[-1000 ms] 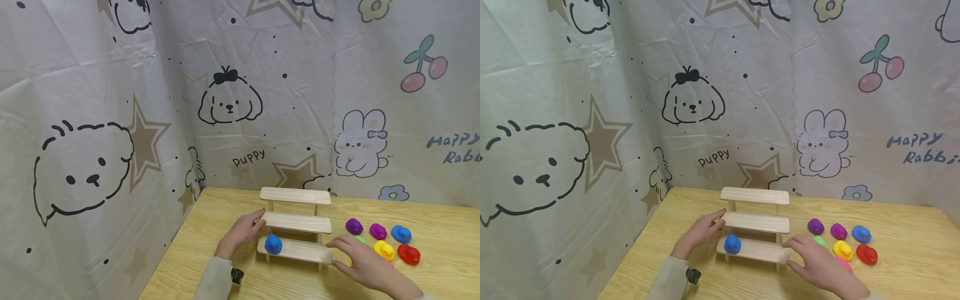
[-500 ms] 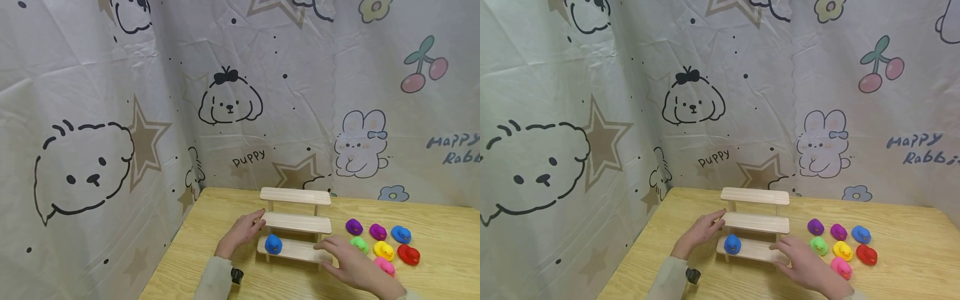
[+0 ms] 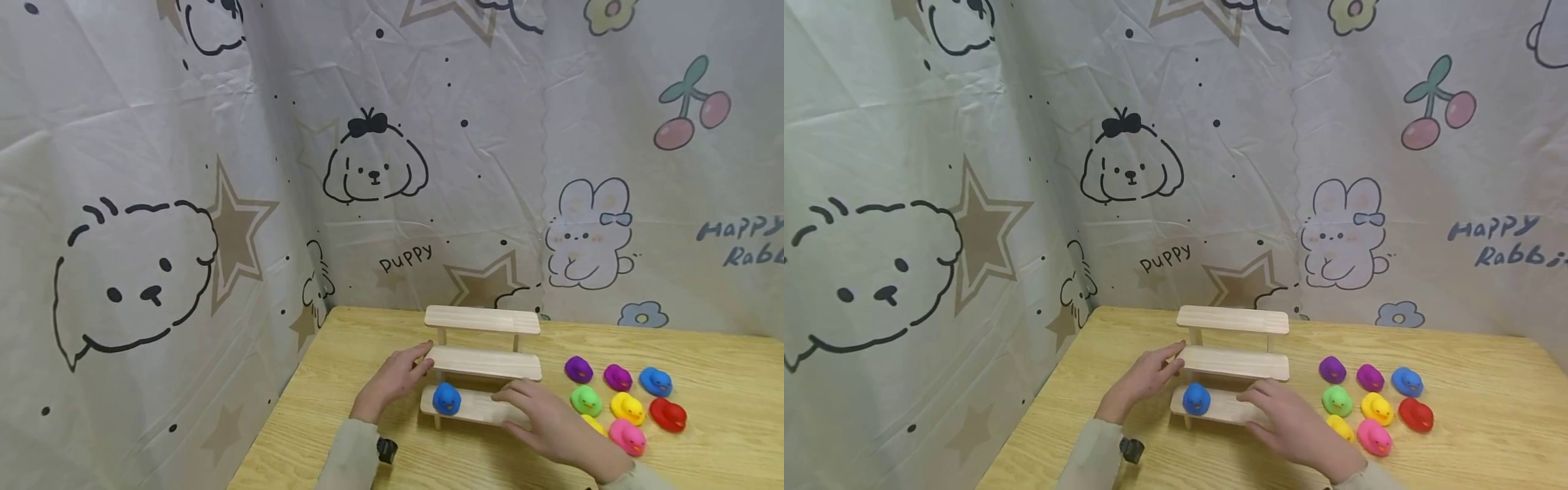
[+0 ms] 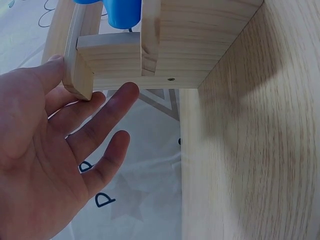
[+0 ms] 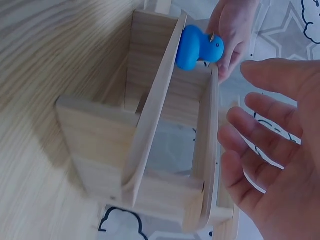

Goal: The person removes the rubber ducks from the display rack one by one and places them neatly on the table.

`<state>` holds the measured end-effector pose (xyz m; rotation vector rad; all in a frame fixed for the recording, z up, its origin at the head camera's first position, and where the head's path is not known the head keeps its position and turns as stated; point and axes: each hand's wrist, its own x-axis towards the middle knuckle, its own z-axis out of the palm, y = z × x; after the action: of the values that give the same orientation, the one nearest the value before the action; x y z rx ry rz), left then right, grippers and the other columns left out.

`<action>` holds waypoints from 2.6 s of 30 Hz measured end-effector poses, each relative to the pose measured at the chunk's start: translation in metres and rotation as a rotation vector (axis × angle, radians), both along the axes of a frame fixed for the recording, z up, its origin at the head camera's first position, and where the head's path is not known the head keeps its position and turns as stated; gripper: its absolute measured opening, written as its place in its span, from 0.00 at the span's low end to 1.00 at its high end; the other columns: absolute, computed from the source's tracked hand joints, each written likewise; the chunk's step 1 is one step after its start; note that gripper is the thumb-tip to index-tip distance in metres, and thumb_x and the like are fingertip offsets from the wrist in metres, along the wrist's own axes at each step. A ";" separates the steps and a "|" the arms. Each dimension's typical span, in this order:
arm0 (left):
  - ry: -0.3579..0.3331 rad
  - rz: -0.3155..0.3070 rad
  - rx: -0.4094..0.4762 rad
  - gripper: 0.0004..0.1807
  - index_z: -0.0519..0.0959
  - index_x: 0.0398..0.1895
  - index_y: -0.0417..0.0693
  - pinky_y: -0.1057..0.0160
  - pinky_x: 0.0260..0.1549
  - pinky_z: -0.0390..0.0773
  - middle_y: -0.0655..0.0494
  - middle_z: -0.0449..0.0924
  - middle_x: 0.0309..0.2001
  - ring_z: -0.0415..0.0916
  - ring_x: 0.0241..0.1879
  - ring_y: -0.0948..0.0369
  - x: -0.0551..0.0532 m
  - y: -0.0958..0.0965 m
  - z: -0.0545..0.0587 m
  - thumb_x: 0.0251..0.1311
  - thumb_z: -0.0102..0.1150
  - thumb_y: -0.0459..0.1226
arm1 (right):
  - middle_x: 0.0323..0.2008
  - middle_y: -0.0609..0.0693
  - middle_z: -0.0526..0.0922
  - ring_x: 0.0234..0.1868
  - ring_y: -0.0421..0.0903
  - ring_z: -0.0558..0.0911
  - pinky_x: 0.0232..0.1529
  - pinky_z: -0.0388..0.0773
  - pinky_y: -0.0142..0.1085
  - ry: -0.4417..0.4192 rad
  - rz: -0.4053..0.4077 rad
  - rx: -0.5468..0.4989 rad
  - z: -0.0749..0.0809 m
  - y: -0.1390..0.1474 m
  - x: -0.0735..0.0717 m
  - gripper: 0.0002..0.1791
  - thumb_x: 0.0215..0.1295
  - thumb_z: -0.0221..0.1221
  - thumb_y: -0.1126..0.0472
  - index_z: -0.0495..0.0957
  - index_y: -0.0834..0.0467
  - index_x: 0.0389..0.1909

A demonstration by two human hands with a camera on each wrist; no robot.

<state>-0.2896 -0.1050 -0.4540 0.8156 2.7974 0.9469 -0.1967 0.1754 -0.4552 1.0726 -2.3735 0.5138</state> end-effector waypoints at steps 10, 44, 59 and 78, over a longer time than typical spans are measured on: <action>0.005 0.008 -0.014 0.27 0.62 0.70 0.46 0.58 0.54 0.72 0.53 0.63 0.67 0.74 0.54 0.56 0.000 0.001 0.000 0.72 0.42 0.46 | 0.42 0.46 0.78 0.43 0.43 0.78 0.43 0.79 0.40 -0.148 -0.032 0.006 0.001 -0.033 -0.007 0.20 0.50 0.70 0.59 0.79 0.58 0.45; 0.034 -0.002 -0.002 0.26 0.63 0.69 0.44 0.59 0.51 0.75 0.52 0.66 0.66 0.77 0.49 0.59 -0.003 0.001 -0.003 0.72 0.43 0.46 | 0.41 0.44 0.77 0.39 0.42 0.80 0.38 0.80 0.39 -0.295 -0.149 -0.078 -0.022 -0.082 -0.029 0.19 0.52 0.70 0.55 0.78 0.54 0.45; 0.015 0.003 0.014 0.27 0.63 0.70 0.45 0.59 0.51 0.75 0.52 0.64 0.67 0.76 0.50 0.58 -0.002 0.000 -0.005 0.72 0.41 0.47 | 0.40 0.44 0.77 0.39 0.42 0.78 0.39 0.79 0.39 -0.252 -0.138 -0.081 -0.023 -0.079 -0.027 0.18 0.51 0.71 0.55 0.79 0.54 0.42; 0.012 0.003 0.012 0.27 0.61 0.70 0.44 0.58 0.52 0.74 0.50 0.63 0.68 0.76 0.51 0.56 -0.002 0.002 -0.003 0.73 0.41 0.47 | 0.38 0.42 0.79 0.39 0.40 0.78 0.42 0.79 0.39 -0.119 -0.170 -0.086 -0.006 -0.055 -0.007 0.19 0.47 0.73 0.54 0.81 0.54 0.39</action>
<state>-0.2918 -0.1034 -0.4566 0.8224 2.8065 0.9638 -0.2041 0.1204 -0.4615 0.8139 -2.4928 0.6271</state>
